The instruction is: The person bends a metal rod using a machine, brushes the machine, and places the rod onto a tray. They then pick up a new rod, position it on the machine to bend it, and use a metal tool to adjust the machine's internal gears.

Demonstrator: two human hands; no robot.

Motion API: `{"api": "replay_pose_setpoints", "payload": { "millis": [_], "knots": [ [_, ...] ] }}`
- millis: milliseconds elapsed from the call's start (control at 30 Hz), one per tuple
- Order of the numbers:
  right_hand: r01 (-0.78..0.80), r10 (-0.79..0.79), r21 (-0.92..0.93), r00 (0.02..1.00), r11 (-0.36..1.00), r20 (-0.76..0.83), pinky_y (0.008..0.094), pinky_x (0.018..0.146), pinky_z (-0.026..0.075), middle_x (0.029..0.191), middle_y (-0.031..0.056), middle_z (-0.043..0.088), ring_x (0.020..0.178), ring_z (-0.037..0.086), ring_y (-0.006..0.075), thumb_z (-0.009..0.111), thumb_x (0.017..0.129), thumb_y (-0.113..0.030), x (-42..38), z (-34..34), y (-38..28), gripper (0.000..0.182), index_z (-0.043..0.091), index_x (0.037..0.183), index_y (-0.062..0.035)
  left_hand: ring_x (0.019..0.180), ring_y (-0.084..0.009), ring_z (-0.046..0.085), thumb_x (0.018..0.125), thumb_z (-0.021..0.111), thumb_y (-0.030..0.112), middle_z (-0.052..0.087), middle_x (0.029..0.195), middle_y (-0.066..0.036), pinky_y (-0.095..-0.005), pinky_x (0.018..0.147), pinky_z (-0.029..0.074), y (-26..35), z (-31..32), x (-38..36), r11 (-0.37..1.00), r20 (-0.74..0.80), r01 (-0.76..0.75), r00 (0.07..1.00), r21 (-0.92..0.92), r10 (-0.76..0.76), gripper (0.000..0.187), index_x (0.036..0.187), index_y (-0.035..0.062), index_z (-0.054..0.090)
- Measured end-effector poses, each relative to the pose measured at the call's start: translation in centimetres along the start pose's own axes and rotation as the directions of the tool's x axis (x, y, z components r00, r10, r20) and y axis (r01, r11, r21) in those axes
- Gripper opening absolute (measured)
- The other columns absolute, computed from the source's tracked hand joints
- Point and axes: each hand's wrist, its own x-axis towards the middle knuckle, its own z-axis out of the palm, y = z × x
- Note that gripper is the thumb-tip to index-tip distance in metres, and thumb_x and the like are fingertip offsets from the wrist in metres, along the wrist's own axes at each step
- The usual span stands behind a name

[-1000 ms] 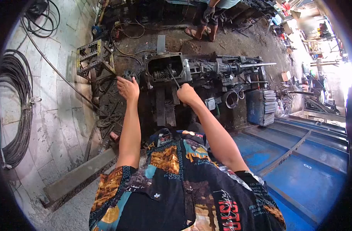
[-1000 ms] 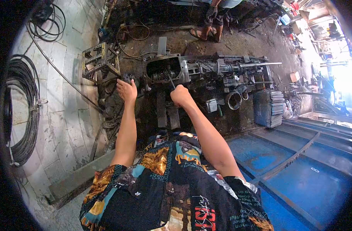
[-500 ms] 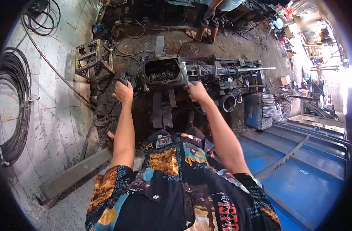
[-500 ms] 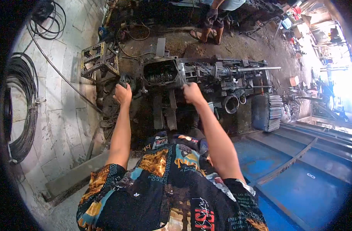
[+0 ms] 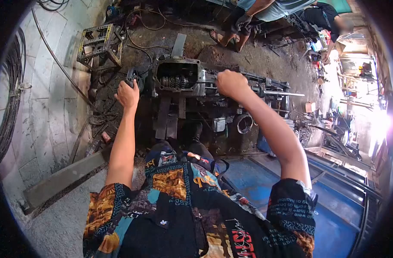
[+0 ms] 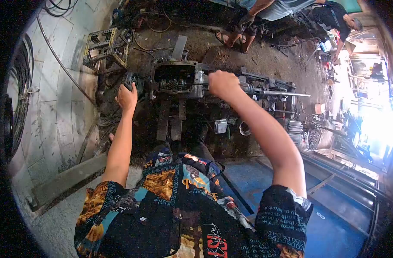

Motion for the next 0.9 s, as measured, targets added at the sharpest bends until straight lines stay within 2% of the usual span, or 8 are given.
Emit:
{"api": "replay_pose_setpoints", "payload": {
  "millis": [300,367,467,500,567,800,867,900],
  "knots": [
    [0.146,-0.142,-0.085,0.989,0.986,0.05,0.0457,0.076,0.057,0.099,0.0172,0.07,0.092,0.069,0.0357,0.052,0.086,-0.017,1.8,-1.4,0.9,0.026,0.071,0.097,-0.0056,0.102,-0.037,0.062,0.092,0.055,0.048,0.065,0.107,-0.018,-0.059,0.099,0.038,1.1,0.2,2.4,0.998,0.104,0.042,0.993,0.043,-0.047,0.05,0.108,0.0013,0.059],
    [0.181,-0.18,-0.061,0.983,0.982,0.017,0.0493,0.077,0.056,0.094,0.0234,0.069,0.088,0.068,0.0419,0.055,0.089,-0.031,2.0,-0.9,1.4,0.034,0.069,0.093,-0.0005,0.102,-0.0367,0.063,0.092,0.054,0.05,0.066,0.108,-0.018,-0.058,0.098,0.038,1.4,0.1,3.2,0.997,0.143,0.065,0.987,0.048,-0.071,0.051,0.109,0.0025,0.06],
    [0.183,-0.183,-0.027,0.983,0.983,0.011,0.0501,0.077,0.056,0.093,0.0239,0.069,0.089,0.067,0.043,0.055,0.09,-0.032,1.9,-0.7,1.8,0.034,0.069,0.092,-0.0006,0.103,-0.0354,0.063,0.093,0.054,0.05,0.066,0.111,-0.016,-0.0569,0.099,0.039,2.6,-1.1,4.0,0.989,0.241,0.092,0.963,0.114,-0.117,0.053,0.113,0.0026,0.061],
    [0.184,-0.183,-0.026,0.983,0.983,0.011,0.0501,0.077,0.056,0.093,0.0239,0.069,0.089,0.067,0.043,0.055,0.09,-0.032,1.8,-0.6,1.9,0.034,0.069,0.092,-0.0006,0.103,-0.0354,0.063,0.093,0.054,0.05,0.066,0.111,-0.016,-0.0569,0.099,0.039,2.6,-0.9,4.1,0.989,0.241,0.092,0.963,0.115,-0.117,0.053,0.113,0.0026,0.061],
    [0.168,-0.168,-0.08,0.986,0.983,0.006,0.0462,0.075,0.057,0.098,0.0179,0.07,0.091,0.069,0.0363,0.052,0.086,-0.017,1.6,-0.3,1.9,0.024,0.071,0.094,-0.0044,0.104,-0.0354,0.063,0.093,0.054,0.05,0.066,0.113,-0.016,-0.0576,0.101,0.038,2.6,-0.5,4.2,0.988,0.217,0.1,0.968,0.121,-0.125,0.054,0.114,0.0017,0.061],
    [0.316,-0.318,-0.099,0.948,0.944,-0.006,0.0453,0.073,0.057,0.095,0.0185,0.07,0.088,0.069,0.0362,0.055,0.085,-0.017,2.7,0.8,3.3,0.021,0.071,0.09,-0.0049,0.103,-0.037,0.063,0.092,0.055,0.049,0.066,0.111,-0.018,-0.057,0.099,0.041,1.6,0.7,3.4,0.995,0.147,0.088,0.985,0.052,-0.095,0.053,0.112,0.0003,0.062],
    [0.31,-0.311,-0.087,0.95,0.947,0.009,0.0461,0.075,0.057,0.095,0.0196,0.07,0.089,0.069,0.037,0.055,0.086,-0.019,2.4,1.2,3.5,0.022,0.071,0.091,-0.0048,0.1,-0.038,0.064,0.092,0.057,0.048,0.067,0.107,-0.019,-0.0568,0.095,0.043,1.2,1.3,2.7,0.998,0.039,0.06,0.997,0.002,-0.06,0.051,0.109,0.0006,0.062],
    [0.304,-0.304,-0.081,0.952,0.949,0.013,0.0469,0.076,0.056,0.095,0.0207,0.069,0.09,0.068,0.0377,0.055,0.088,-0.021,2.4,1.2,3.6,0.023,0.07,0.091,-0.0048,0.1,-0.038,0.064,0.092,0.057,0.048,0.067,0.107,-0.019,-0.0568,0.095,0.043,0.9,1.9,2.3,0.998,0.035,0.06,0.998,-0.005,-0.06,0.051,0.109,0.0006,0.062]
  ]
}}
